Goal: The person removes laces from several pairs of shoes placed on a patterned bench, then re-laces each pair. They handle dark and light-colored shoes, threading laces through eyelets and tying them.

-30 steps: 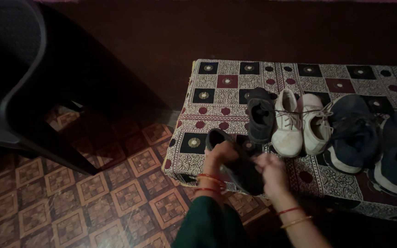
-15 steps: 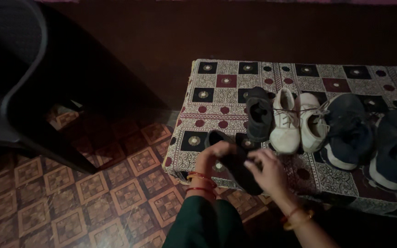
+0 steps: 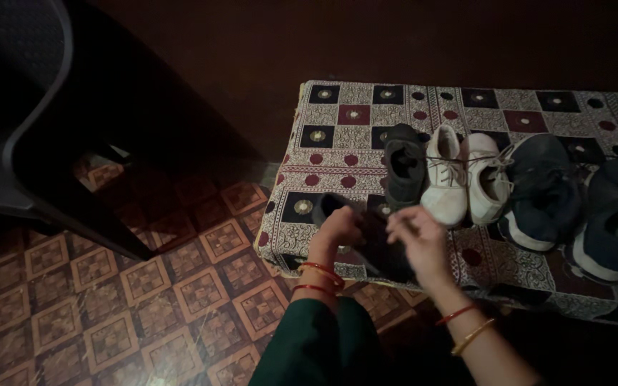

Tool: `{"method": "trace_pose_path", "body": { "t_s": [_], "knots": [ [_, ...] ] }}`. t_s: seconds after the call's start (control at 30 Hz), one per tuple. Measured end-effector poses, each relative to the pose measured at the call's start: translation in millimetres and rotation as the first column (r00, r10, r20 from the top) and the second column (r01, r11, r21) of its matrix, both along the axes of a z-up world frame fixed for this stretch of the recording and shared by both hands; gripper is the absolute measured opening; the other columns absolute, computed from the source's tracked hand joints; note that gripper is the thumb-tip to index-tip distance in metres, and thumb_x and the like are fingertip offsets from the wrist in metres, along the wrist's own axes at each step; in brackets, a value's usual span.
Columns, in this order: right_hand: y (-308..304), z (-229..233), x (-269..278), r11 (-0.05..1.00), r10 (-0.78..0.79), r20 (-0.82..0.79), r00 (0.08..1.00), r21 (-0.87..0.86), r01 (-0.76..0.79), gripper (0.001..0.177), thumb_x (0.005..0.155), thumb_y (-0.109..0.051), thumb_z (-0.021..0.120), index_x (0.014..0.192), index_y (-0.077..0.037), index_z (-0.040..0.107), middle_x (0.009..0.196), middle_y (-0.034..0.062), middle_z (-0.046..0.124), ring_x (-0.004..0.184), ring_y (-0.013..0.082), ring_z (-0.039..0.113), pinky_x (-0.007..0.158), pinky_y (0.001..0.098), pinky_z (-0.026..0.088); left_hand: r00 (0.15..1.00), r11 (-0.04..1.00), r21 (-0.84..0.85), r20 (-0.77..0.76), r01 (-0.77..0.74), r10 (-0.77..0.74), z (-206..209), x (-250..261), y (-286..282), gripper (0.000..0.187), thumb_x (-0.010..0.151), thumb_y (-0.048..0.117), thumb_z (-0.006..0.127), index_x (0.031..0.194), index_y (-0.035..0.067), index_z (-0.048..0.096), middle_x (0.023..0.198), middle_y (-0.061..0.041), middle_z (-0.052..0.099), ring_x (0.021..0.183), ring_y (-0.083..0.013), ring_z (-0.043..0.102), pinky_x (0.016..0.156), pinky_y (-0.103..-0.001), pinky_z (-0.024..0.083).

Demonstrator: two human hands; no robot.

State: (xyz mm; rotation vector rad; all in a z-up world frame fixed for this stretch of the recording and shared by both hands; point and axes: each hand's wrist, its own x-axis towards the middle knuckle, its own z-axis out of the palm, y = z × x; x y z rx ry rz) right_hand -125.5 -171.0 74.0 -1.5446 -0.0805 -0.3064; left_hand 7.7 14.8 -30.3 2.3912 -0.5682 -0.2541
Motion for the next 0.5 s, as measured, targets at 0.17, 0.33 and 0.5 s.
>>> {"method": "trace_pose_path", "body": {
  "t_s": [0.17, 0.33, 0.5],
  "knots": [
    [-54.6, 15.8, 23.5, 0.943, -0.193, 0.009, 0.981, -0.276, 0.188, 0.016, 0.097, -0.016, 0.072, 0.104, -0.002, 0.07, 0.091, 0.0078, 0.074, 0.074, 0.0141, 0.064, 0.065, 0.0303, 0.049, 0.973, 0.955, -0.183, -0.045, -0.232, 0.228, 11.5, -0.9, 6.7, 0.034, 0.063, 0.023, 0.084, 0.095, 0.015, 0.082, 0.092, -0.011, 0.079, 0.089, -0.0288, 0.079, 0.082, -0.038, 0.062],
    [-71.4, -8.7, 40.6, 0.707, -0.105, -0.045, 0.993, -0.706, 0.043, 0.016, 0.087, -0.018, 0.077, 0.101, -0.01, 0.078, 0.095, 0.0028, 0.078, 0.083, 0.0194, 0.076, 0.076, 0.0355, 0.059, 0.837, 0.82, -0.17, -0.109, -0.547, 0.536, 38.3, -26.1, -3.7, 0.034, 0.066, 0.022, 0.084, 0.1, 0.019, 0.082, 0.097, -0.013, 0.078, 0.094, -0.0314, 0.075, 0.084, -0.041, 0.06],
    [-57.8, -61.2, 23.0, 0.439, -0.05, 0.181, 0.982, -0.879, 0.184, 0.037, 0.07, -0.012, 0.081, 0.105, -0.006, 0.076, 0.1, 0.0155, 0.073, 0.092, 0.0405, 0.069, 0.075, 0.0495, 0.056, 0.773, 0.779, -0.058, 0.094, -0.624, 0.627, 55.9, -64.4, -17.4, 0.032, 0.072, 0.019, 0.077, 0.104, 0.019, 0.081, 0.098, -0.016, 0.074, 0.099, -0.042, 0.068, 0.079, -0.053, 0.056]
  ]
}}
